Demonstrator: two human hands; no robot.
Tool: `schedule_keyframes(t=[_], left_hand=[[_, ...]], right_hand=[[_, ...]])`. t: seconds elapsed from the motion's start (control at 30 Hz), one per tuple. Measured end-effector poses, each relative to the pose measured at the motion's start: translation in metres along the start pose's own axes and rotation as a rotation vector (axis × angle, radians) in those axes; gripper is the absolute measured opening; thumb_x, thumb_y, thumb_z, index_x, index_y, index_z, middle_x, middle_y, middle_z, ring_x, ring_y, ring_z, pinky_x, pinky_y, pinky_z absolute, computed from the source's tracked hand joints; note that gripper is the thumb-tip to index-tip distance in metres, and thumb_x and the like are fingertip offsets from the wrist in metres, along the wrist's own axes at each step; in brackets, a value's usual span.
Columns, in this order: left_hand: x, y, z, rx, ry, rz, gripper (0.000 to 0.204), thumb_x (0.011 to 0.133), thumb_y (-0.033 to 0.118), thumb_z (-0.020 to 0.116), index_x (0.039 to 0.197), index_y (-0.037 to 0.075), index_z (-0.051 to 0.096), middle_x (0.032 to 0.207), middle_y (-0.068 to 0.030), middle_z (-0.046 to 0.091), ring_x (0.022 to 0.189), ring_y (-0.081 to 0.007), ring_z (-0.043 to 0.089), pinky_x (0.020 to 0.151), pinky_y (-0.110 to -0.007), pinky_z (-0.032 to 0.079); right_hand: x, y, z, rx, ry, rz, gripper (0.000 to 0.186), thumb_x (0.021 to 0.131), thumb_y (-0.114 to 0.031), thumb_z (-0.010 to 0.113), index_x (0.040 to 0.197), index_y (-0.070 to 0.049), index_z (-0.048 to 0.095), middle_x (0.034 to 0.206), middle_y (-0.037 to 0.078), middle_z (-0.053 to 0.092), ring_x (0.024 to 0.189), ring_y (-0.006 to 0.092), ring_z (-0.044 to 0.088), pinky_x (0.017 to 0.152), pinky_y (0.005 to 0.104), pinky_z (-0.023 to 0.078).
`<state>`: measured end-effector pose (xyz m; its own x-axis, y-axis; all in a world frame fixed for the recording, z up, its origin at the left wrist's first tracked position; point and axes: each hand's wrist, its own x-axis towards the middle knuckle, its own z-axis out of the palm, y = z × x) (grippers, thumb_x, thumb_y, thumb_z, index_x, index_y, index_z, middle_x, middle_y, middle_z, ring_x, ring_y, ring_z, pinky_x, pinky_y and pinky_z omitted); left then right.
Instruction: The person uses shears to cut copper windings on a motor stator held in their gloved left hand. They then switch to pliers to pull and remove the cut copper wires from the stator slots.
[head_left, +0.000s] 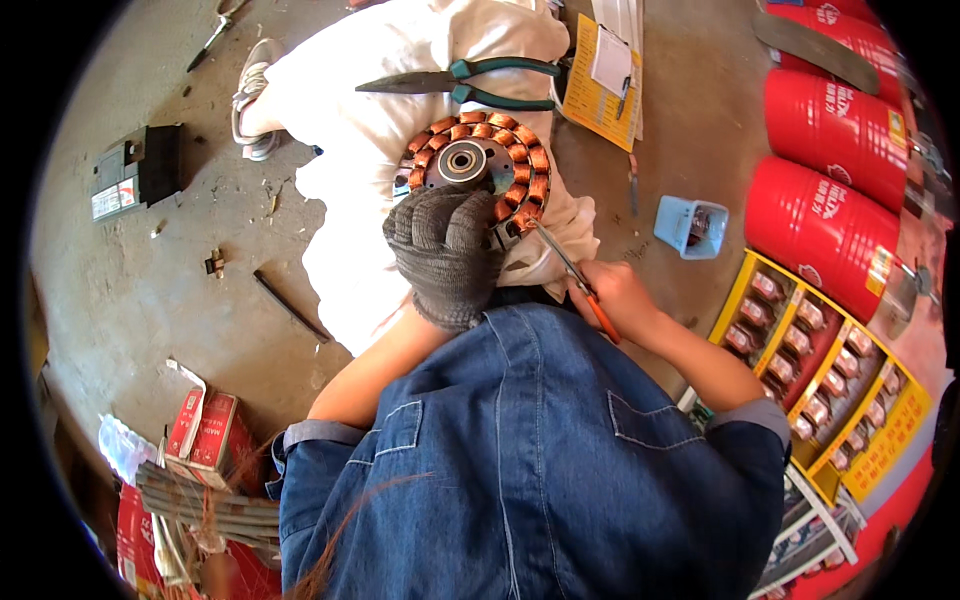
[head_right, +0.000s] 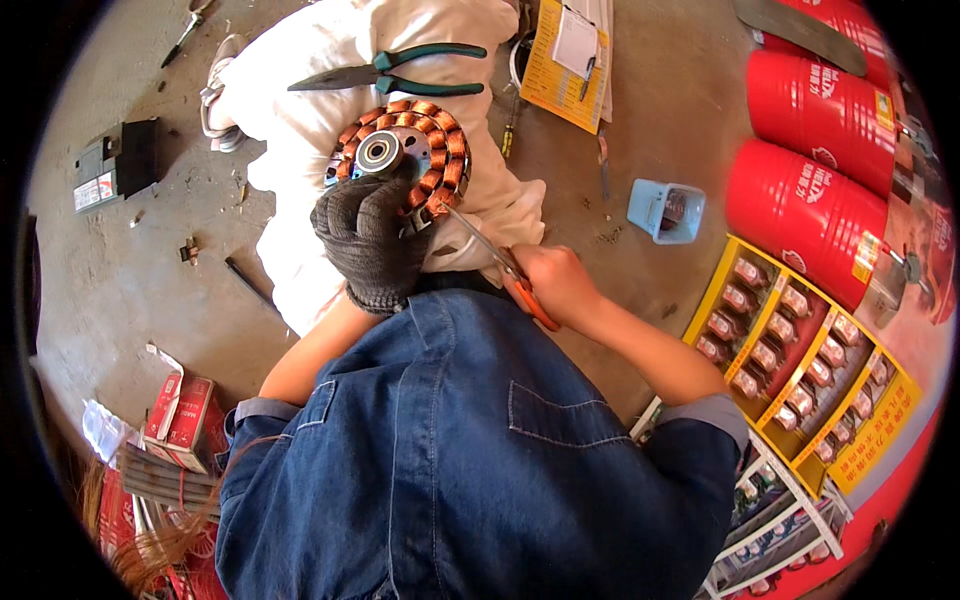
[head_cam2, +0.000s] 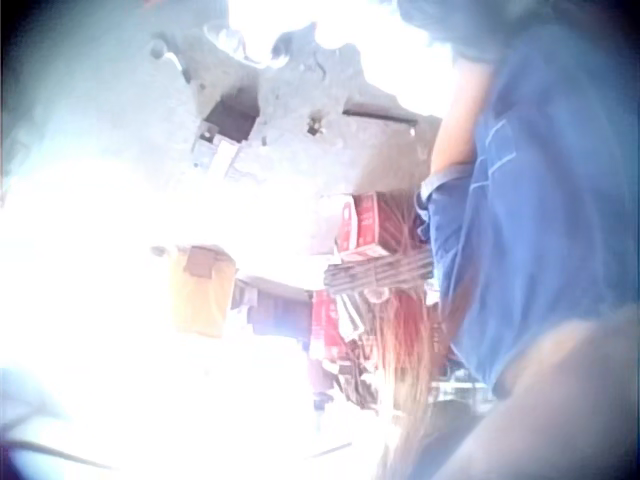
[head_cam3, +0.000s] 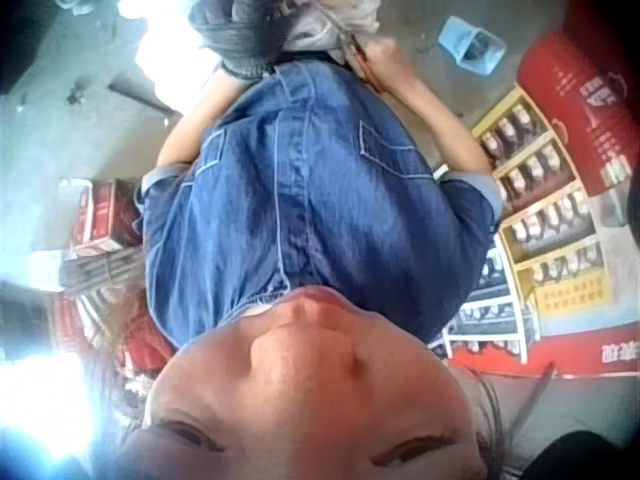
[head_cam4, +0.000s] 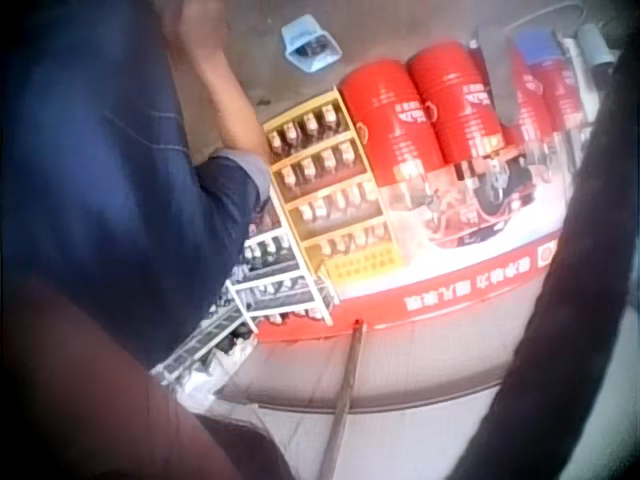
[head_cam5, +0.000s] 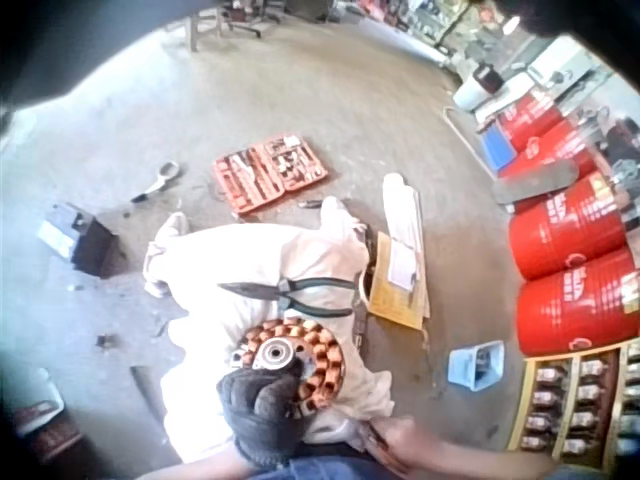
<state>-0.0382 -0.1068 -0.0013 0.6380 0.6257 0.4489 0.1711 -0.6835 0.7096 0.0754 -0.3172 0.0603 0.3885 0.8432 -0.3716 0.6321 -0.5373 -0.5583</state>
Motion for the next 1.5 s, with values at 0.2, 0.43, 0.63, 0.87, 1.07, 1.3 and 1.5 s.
schedule_keyframes(t=[0.2,0.43,0.63,0.87,1.07,1.3,1.5], left_hand=[[0.003,0.003,-0.001,0.034,0.021,-0.01,0.045,0.061,0.025,0.087,0.1,0.014,0.066,0.09,-0.0049,0.068,0.084,-0.0282,0.063,0.076,-0.043,0.046],[-0.004,0.0,-0.002,0.099,0.006,0.052,0.051,0.057,0.02,0.088,0.102,0.015,0.067,0.094,-0.005,0.067,0.086,-0.0276,0.062,0.078,-0.042,0.046],[-0.007,-0.001,0.003,0.02,-0.028,-0.002,0.043,0.059,0.015,0.079,0.1,0.015,0.068,0.101,-0.0078,0.065,0.094,-0.0305,0.063,0.084,-0.047,0.046],[-0.007,-0.001,0.0,-0.007,-0.026,-0.015,0.045,0.06,0.018,0.079,0.104,0.015,0.068,0.103,-0.0072,0.065,0.095,-0.0303,0.063,0.086,-0.047,0.046],[-0.006,-0.003,-0.004,-0.038,-0.024,0.001,0.045,0.06,0.02,0.078,0.104,0.014,0.068,0.103,-0.0076,0.065,0.097,-0.0308,0.062,0.086,-0.048,0.046],[-0.005,-0.001,-0.004,-0.047,-0.012,-0.015,0.039,0.064,0.019,0.076,0.102,0.012,0.068,0.105,-0.0079,0.066,0.096,-0.0314,0.062,0.083,-0.049,0.047],[-0.008,-0.002,-0.003,-0.052,0.004,-0.005,0.039,0.063,0.02,0.078,0.1,0.013,0.068,0.102,-0.0073,0.066,0.096,-0.0311,0.062,0.083,-0.048,0.047]], right_hand=[[0.017,0.007,0.013,0.063,0.021,-0.027,0.03,0.081,-0.023,0.078,0.079,-0.002,0.056,0.067,0.016,0.059,0.062,0.0379,0.061,0.057,0.0436,0.049],[0.0,-0.027,-0.055,0.191,-0.293,0.176,0.053,0.084,-0.049,0.076,0.08,0.0,0.054,0.07,0.019,0.058,0.067,0.0413,0.06,0.062,0.0441,0.048],[0.006,-0.047,-0.086,0.121,-0.416,0.238,0.056,0.083,-0.051,0.076,0.076,0.0,0.052,0.068,0.019,0.058,0.065,0.0412,0.06,0.061,0.0441,0.047],[-0.001,-0.046,-0.081,0.023,-0.332,0.186,0.06,0.084,-0.054,0.074,0.07,-0.001,0.049,0.06,0.017,0.05,0.054,0.0391,0.052,0.052,0.0434,0.042],[-0.007,-0.043,-0.068,0.039,-0.256,0.238,0.058,0.079,-0.05,0.08,0.069,-0.002,0.05,0.06,0.016,0.05,0.053,0.0364,0.051,0.051,0.0419,0.041],[-0.012,-0.014,0.004,0.047,0.105,0.069,0.042,0.07,-0.03,0.089,0.074,-0.003,0.057,0.059,0.009,0.048,0.051,0.029,0.05,0.05,0.038,0.042],[-0.003,-0.003,0.048,-0.009,0.35,0.023,0.043,0.064,-0.025,0.091,0.09,-0.002,0.065,0.06,0.008,0.052,0.051,0.0267,0.055,0.05,0.0366,0.044]])
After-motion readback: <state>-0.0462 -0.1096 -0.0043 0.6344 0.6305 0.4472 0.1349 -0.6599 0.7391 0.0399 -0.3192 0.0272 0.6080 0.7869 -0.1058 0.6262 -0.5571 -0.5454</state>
